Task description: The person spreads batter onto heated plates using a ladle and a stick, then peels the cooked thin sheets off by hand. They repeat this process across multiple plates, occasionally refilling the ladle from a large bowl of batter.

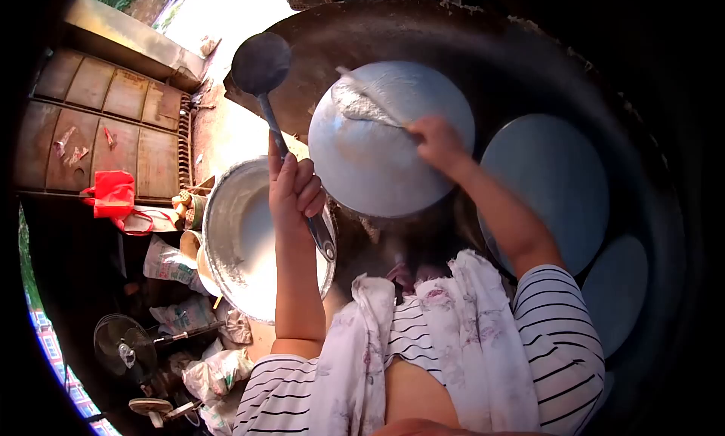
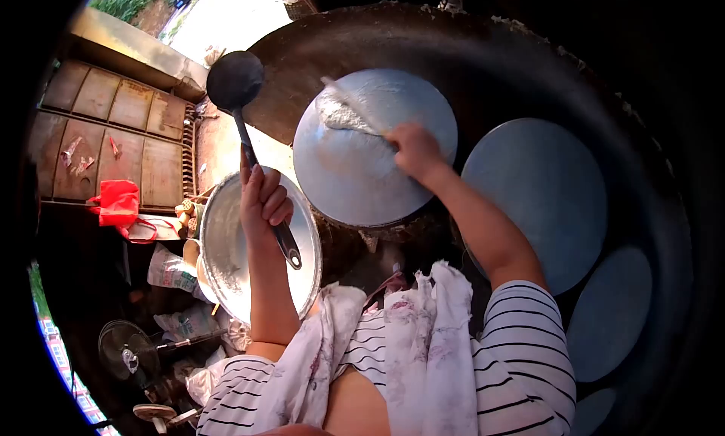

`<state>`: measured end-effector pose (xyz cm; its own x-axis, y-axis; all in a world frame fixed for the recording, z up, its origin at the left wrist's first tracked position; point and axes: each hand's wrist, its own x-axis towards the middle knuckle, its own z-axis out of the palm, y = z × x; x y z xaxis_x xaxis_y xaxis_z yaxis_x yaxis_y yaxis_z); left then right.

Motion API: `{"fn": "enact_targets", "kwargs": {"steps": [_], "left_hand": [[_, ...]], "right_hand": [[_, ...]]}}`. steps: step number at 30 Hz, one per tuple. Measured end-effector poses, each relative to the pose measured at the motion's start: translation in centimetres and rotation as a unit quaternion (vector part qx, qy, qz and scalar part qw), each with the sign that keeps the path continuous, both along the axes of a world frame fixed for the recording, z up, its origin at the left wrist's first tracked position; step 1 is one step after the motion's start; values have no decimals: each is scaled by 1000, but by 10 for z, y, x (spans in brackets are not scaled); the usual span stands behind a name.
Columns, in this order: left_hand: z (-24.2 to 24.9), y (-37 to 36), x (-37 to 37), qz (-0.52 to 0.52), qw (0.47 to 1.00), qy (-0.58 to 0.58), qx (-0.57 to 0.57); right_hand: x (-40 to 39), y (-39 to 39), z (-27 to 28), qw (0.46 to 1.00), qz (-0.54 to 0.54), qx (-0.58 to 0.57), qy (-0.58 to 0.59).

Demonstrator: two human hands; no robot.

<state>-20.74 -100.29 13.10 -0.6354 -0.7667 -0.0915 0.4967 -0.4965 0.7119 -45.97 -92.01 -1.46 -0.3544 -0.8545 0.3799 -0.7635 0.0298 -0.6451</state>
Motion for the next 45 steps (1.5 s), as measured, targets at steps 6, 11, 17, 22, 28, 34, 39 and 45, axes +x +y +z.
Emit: {"fn": "enact_targets", "kwargs": {"steps": [6,11,17,22,28,34,39,45], "left_hand": [[12,-5,14,47,997,-57,-23],[11,-11,-2,59,998,-39,-5],[14,-13,11,83,992,-95,-24],[10,-12,-8,102,988,-117,-15],[9,-16,14,119,971,-187,-86],[9,-6,-13,126,957,-223,-139],[12,-6,32,92,952,-228,-181],[24,12,-3,135,954,-226,-141]], "right_hand": [[-6,28,1,995,86,35,-39],[-40,-39,-1,993,94,66,39],[-5,9,5,981,181,43,-53],[-39,-52,8,990,127,60,23],[-12,1,-1,943,322,-20,-83],[-31,-40,15,959,283,-8,-3],[-56,24,9,884,330,198,-266],[-37,4,6,934,342,64,-87]]}}
